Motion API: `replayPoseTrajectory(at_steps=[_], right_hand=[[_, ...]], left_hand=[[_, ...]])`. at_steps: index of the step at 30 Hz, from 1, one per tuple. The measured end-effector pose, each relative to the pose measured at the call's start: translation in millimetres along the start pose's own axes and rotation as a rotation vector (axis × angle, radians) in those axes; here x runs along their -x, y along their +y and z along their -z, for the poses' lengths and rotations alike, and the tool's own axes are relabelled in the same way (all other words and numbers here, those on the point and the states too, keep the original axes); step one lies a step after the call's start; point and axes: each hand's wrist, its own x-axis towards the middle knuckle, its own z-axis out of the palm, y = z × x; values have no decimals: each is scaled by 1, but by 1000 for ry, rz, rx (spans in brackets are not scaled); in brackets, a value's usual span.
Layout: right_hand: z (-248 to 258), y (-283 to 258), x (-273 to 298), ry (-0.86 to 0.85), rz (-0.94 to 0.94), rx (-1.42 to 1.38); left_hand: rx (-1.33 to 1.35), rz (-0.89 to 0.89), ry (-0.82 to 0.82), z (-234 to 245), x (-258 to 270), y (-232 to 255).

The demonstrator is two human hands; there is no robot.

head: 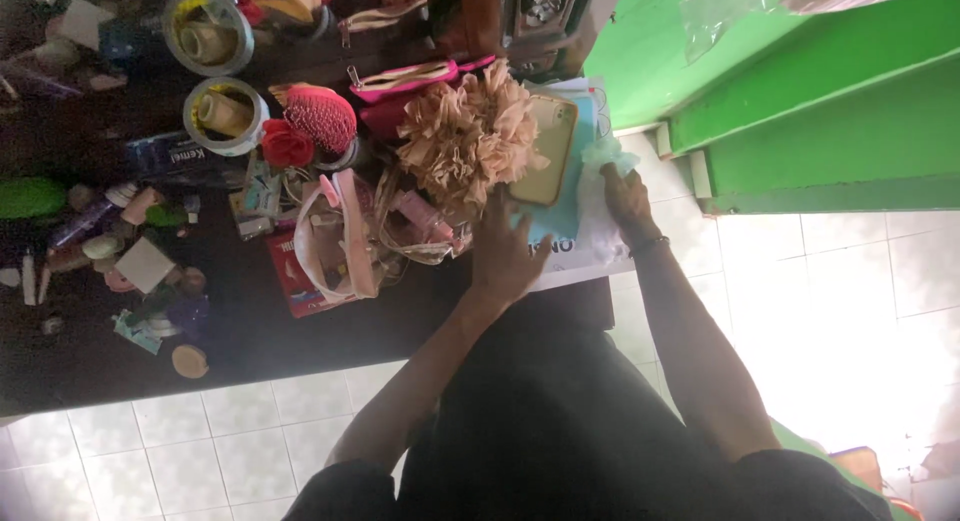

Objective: The recorder organizes and rearranges various personal items, including cosmetics, a phone, and adhesive tape, on a table.

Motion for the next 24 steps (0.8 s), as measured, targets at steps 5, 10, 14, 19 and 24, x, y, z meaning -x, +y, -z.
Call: replayPoseTrajectory(at_steps=[5, 10, 14, 19, 24], right_hand=[[7, -7, -2, -28, 64, 59], [14, -43, 5, -19, 71, 72], [21, -61, 15, 83, 116, 24], [47, -112, 40, 215, 304, -47], [49, -107, 41, 219, 646, 125]], left_hand=[[-61, -131, 115, 17, -6, 14], [-289, -225, 204, -8, -29, -8], [-278, -253, 149, -16, -30, -14], [558, -101, 193, -25, -37, -14], [1340, 202, 58, -51, -35, -22]])
